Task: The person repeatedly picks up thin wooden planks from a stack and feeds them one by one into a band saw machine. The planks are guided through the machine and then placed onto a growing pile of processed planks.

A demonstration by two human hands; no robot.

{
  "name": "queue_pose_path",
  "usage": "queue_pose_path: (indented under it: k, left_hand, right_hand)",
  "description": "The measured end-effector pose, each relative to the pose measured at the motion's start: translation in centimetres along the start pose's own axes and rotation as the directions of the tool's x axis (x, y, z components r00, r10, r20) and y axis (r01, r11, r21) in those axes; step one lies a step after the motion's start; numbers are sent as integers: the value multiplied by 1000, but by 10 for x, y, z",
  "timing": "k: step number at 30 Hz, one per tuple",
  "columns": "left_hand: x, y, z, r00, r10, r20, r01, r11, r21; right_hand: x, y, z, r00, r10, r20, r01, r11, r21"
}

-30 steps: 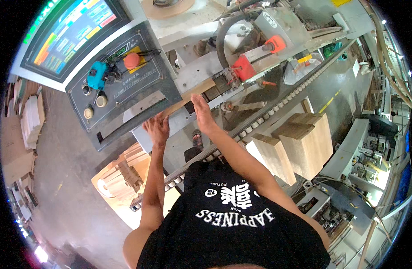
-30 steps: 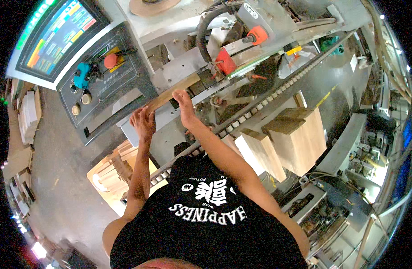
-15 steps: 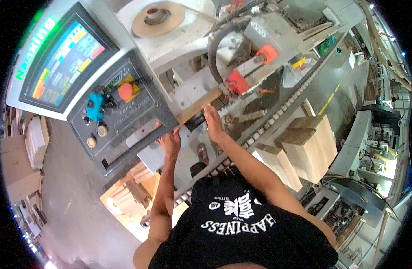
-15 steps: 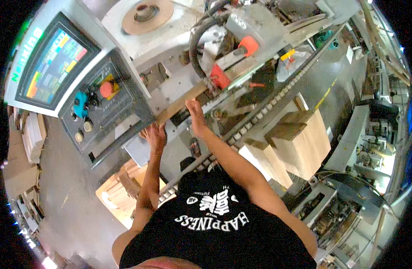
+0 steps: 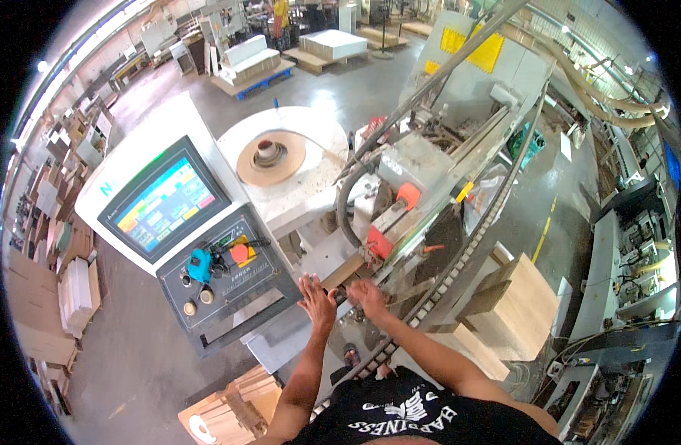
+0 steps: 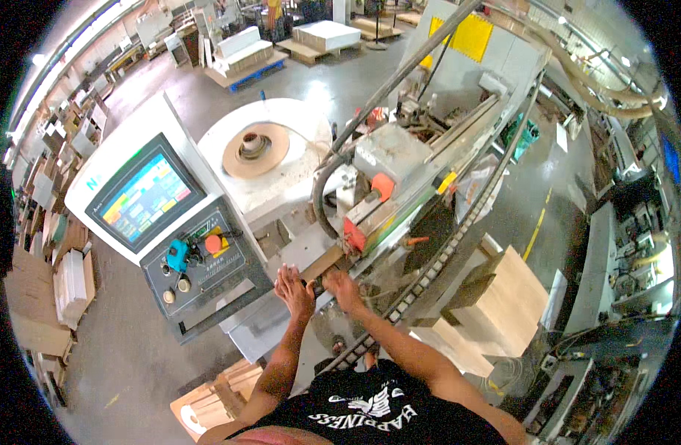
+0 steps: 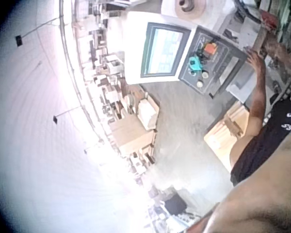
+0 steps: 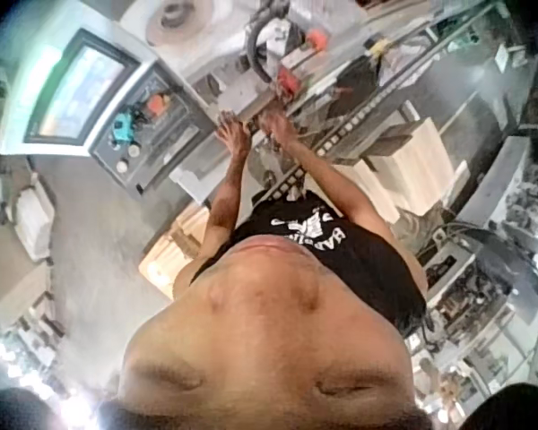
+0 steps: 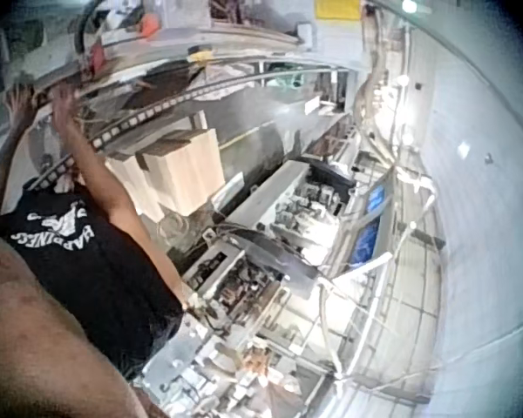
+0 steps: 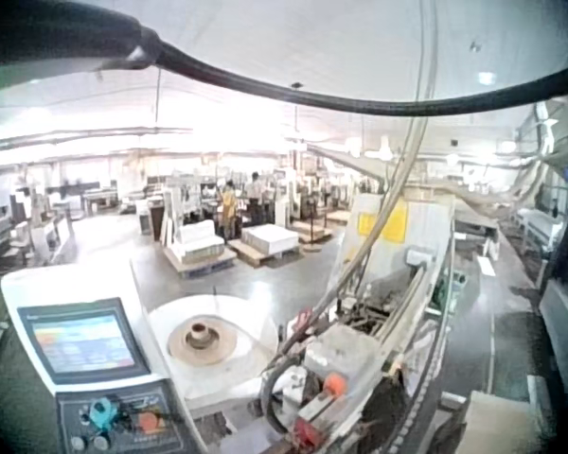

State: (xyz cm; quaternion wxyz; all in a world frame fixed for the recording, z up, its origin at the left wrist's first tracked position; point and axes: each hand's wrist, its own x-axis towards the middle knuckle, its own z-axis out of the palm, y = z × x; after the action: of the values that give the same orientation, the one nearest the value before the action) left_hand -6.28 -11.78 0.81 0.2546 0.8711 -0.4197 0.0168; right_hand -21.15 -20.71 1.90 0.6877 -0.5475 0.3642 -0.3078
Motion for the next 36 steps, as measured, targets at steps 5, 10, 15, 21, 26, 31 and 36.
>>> queue_pose_path:
  k: [5, 10, 15, 21, 26, 31, 36]
  left_hand:
    - [16, 25, 14, 992, 59, -116, -58, 998, 8]
    - [26, 46, 6, 1000, -3, -18, 3, 1000, -5]
    - [2, 48, -4, 987, 118, -106, -130, 985, -112]
    - [-60, 5, -41, 994, 12, -111, -22, 996, -89]
    - [-84, -19, -50, 986, -49, -161, 28, 991, -129]
    - [-87, -28, -54, 979, -95, -181, 66, 985, -162]
    - [-96, -47, -55, 966, -157, -204, 128, 981, -145]
  right_hand:
    - [-114, 13, -43, 803, 485, 346, -84, 667, -740]
    - [-181, 97, -107, 706, 557, 438, 97, 537, -838]
    - [-166, 191, -149, 388, 725, 569, 109, 577, -809]
    - [-188, 186, -103, 140, 899, 414, -351, 436, -829]
    - [-192, 179, -84, 174, 886, 430, -404, 462, -789]
    - [-194, 173, -86, 236, 884, 403, -454, 467, -759]
    - [-187, 163, -83, 320, 871, 373, -495, 489, -718]
